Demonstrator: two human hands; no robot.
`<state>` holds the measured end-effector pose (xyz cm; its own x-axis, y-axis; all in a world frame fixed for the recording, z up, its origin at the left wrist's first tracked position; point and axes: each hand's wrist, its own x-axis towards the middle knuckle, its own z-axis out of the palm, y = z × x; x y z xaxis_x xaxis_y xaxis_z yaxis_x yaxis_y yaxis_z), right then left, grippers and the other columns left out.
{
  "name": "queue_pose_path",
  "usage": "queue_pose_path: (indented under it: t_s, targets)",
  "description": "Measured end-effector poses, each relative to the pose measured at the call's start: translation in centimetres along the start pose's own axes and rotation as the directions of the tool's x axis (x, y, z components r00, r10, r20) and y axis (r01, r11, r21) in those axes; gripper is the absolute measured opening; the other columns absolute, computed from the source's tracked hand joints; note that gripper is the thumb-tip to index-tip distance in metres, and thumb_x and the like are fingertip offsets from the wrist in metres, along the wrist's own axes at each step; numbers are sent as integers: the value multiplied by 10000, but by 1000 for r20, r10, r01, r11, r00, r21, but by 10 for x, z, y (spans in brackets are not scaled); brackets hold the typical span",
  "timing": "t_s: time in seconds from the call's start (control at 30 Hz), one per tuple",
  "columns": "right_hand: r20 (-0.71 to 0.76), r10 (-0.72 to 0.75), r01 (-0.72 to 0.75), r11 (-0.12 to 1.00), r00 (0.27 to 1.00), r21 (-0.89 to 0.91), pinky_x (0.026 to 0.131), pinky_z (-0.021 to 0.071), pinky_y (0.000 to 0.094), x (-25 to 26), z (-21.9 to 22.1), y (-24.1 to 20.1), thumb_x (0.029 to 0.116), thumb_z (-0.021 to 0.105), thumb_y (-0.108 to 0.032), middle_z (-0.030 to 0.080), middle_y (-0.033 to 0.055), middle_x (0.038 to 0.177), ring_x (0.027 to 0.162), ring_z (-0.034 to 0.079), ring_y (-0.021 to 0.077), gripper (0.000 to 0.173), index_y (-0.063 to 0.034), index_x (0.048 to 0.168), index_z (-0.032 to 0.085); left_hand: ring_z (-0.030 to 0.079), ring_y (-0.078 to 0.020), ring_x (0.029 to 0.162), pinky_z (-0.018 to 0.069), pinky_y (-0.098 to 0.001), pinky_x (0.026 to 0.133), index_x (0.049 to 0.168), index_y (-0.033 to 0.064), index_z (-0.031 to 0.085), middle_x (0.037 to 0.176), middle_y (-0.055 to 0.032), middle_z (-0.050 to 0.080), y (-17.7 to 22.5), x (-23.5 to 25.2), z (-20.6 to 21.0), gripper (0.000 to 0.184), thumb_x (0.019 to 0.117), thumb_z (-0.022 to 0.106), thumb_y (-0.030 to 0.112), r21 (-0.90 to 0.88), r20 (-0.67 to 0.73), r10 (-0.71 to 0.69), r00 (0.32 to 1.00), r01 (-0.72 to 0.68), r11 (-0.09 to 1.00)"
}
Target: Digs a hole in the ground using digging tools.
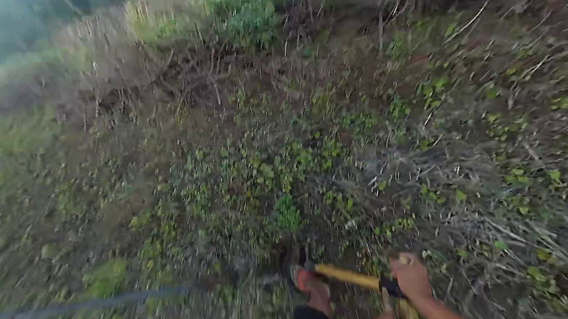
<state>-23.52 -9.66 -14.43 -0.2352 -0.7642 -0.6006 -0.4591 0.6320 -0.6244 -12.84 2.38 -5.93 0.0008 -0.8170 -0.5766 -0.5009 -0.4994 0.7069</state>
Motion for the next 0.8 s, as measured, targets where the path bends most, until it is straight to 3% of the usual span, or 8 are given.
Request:
queue_pose_path:
  t_s: [0.07, 0.17, 0.27, 0.37, 0.5, 0.63, 0.73, 0.8]
  targets:
    - [-10, 30, -31, 999, 999, -38, 874, 558, 644, 16, -10, 19, 947, 692, -381, 721, 203, 1069, 981, 707, 387, 458, -74, 1285, 641, 681, -354, 1134, 532, -539, 1007, 1611, -27, 188, 1258, -229, 678, 5, -13, 8, 982, 878, 815, 160, 51, 228, -318, 920, 315, 948]
    - [-40, 23, -26, 995, 999, -92, 883, 565, 639, 39, -22, 37, 956, 647, -490, 732, 184, 1043, 974, 717, 372, 498, -75, 1229, 676, 730, -306, 892, 596, -527, 854, 1638, 9, 32, 1026, -194, 733, -86, -26, 50, 1085, 907, 753, 359, -102, 288, -213, 934, 251, 963]
    - [-89, 58, -78, 966, 994, -245, 924, 517, 678, 53, -39, 56, 986, 568, -581, 713, 240, 1114, 1071, 681, 430, 603, -59, 1272, 661, 730, -366, 952, 566, -593, 914, 1646, 45, 101, 1055, -233, 733, -110, -32, 48, 1035, 911, 740, 395, -68, 252, -405, 879, 434, 898]
    - [-98, 215, -236, 910, 972, -341, 1025, 464, 681, 70, -57, 108, 1027, 463, -597, 622, 295, 1328, 1251, 598, 465, 700, -27, 1423, 555, 727, -373, 971, 555, -602, 939, 1635, 12, 159, 1069, -246, 730, -141, -28, 44, 1001, 918, 729, 414, -85, 231, -419, 878, 447, 891]
    - [-87, 297, -306, 944, 951, -121, 978, 525, 619, 47, -55, 157, 976, 688, -333, 720, 225, 1157, 1083, 698, 382, 517, 32, 1330, 590, 715, -368, 1044, 558, -567, 970, 1620, 1, 206, 1191, -278, 692, -184, 2, 32, 987, 906, 757, 403, -218, 251, -432, 866, 486, 846]
    - [31, 99, -101, 991, 995, 91, 851, 627, 493, -42, -18, 74, 874, 773, -166, 763, 135, 966, 887, 754, 263, 330, 18, 1127, 668, 692, -317, 848, 588, -492, 743, 1584, 108, 306, 1126, -215, 675, -217, 54, 9, 715, 1054, 486, 552, -598, 398, -570, 719, 674, 433]
    - [38, 7, -16, 969, 999, 247, 795, 657, 490, -109, 44, -21, 854, 764, -65, 770, 155, 897, 816, 770, 293, 307, 47, 1105, 628, 687, -323, 793, 583, -504, 711, 1414, 45, 496, 1015, -212, 695, -223, 114, -37, 743, 1042, 346, 671, -818, 449, -568, 690, 573, 51]
    - [59, -35, 19, 967, 998, 254, 704, 656, 465, -144, 82, -67, 850, 744, -30, 748, 151, 810, 709, 752, 288, 314, 55, 1108, 588, 677, -303, 686, 596, -472, 631, 1248, -1, 546, 863, -197, 685, -233, 151, -66, 601, 1058, 436, 559, -905, 404, -581, 707, 401, -143]
